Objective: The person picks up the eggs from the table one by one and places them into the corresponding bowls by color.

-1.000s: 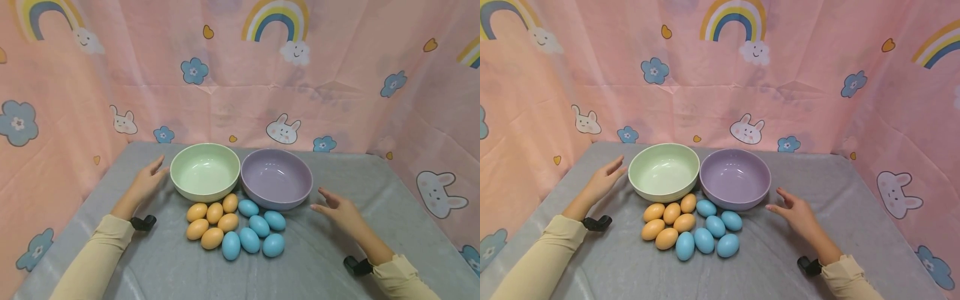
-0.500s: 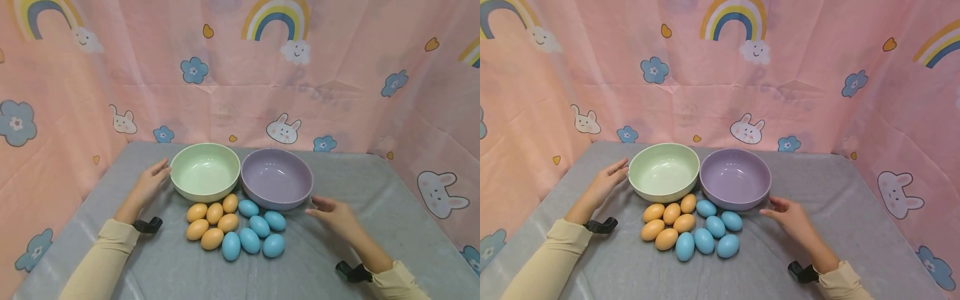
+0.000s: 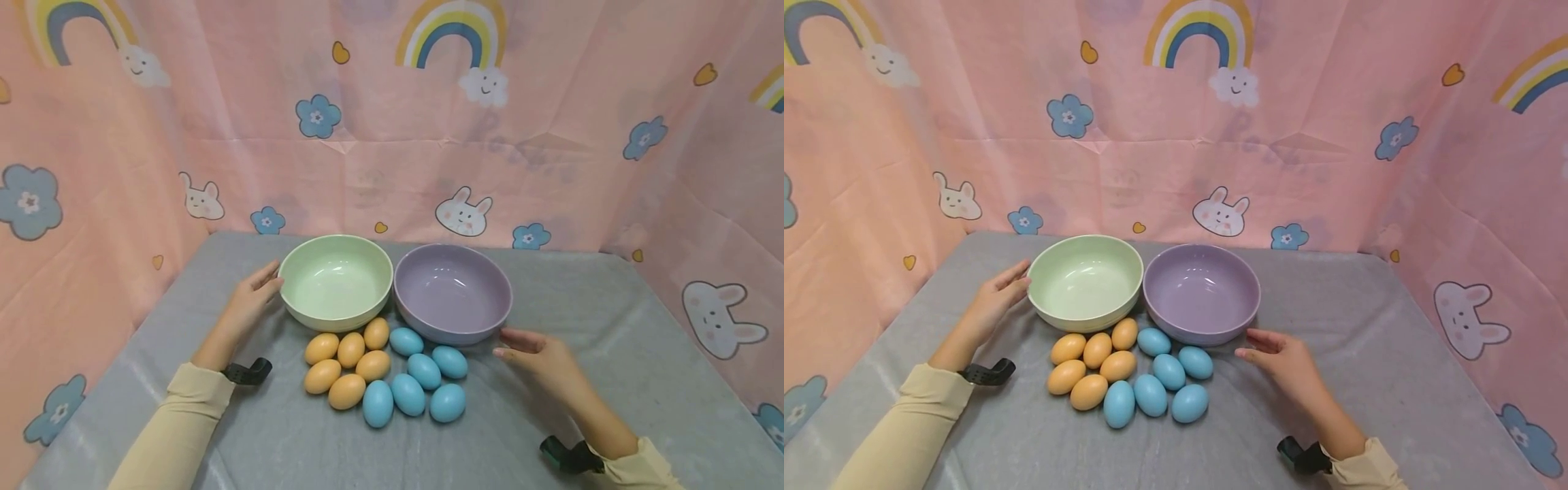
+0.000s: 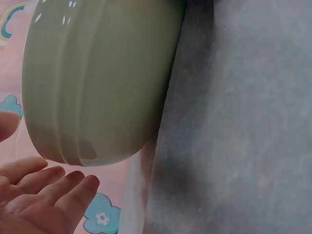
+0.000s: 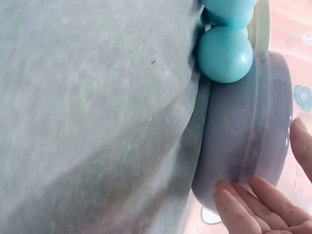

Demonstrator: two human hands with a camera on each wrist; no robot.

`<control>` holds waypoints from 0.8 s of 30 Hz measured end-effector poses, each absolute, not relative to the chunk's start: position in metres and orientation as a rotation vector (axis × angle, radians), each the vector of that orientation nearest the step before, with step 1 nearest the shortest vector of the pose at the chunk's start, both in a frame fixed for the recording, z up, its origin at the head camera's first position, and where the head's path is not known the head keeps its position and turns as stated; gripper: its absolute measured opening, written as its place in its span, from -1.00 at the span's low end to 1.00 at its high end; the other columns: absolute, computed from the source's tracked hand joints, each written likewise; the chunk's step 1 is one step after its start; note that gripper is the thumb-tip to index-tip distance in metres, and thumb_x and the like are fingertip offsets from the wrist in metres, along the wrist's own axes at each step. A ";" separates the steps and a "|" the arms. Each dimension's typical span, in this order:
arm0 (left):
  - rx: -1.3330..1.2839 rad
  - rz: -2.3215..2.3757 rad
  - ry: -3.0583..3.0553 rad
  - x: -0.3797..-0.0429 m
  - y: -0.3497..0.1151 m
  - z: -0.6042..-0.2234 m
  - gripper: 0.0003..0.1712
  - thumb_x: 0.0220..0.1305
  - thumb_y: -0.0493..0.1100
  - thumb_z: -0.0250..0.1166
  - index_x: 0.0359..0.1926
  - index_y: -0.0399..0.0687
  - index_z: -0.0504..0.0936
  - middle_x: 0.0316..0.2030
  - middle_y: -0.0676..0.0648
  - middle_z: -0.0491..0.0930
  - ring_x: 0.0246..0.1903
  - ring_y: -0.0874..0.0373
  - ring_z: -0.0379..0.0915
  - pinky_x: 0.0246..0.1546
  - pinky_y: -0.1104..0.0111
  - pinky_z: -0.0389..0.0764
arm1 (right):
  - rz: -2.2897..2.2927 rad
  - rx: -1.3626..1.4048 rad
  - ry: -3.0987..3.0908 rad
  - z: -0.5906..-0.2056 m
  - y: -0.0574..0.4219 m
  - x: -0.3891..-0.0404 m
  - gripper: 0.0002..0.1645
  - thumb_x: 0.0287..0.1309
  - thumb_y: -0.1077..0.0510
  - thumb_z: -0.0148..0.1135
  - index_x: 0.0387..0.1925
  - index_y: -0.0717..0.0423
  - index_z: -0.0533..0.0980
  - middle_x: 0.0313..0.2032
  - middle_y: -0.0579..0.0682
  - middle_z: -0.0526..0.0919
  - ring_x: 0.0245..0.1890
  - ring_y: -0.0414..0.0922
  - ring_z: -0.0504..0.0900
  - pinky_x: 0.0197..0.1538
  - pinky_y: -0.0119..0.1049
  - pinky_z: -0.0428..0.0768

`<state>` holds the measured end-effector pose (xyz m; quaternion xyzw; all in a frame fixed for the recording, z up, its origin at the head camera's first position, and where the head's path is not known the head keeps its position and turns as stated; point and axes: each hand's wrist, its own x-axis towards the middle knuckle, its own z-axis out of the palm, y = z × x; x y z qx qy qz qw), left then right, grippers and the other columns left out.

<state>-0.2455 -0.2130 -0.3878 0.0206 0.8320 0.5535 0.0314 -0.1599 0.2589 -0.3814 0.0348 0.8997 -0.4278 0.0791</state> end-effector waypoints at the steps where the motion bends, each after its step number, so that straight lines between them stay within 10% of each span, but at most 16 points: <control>1: 0.062 1.724 2.549 -0.245 -0.213 -0.389 -0.25 0.53 0.04 0.02 0.58 -0.06 0.00 0.55 -0.15 0.05 0.54 -0.09 -0.03 0.51 0.00 0.20 | -1.285 0.116 2.690 -0.382 0.258 -0.160 -0.23 0.23 -0.15 0.34 0.29 0.27 0.45 0.26 0.20 0.54 0.31 0.14 0.49 0.20 -0.07 0.62; 24: -0.001 1.945 2.413 -0.241 -0.204 -0.399 -0.28 0.51 -0.05 0.08 0.57 0.02 0.04 0.55 -0.07 0.05 0.54 0.04 -0.03 0.42 0.16 0.33 | -1.459 0.083 2.515 -0.391 0.239 -0.153 -0.32 0.23 -0.01 0.36 0.25 0.34 0.48 0.16 0.17 0.64 -0.07 -0.48 0.63 -0.03 -0.56 0.62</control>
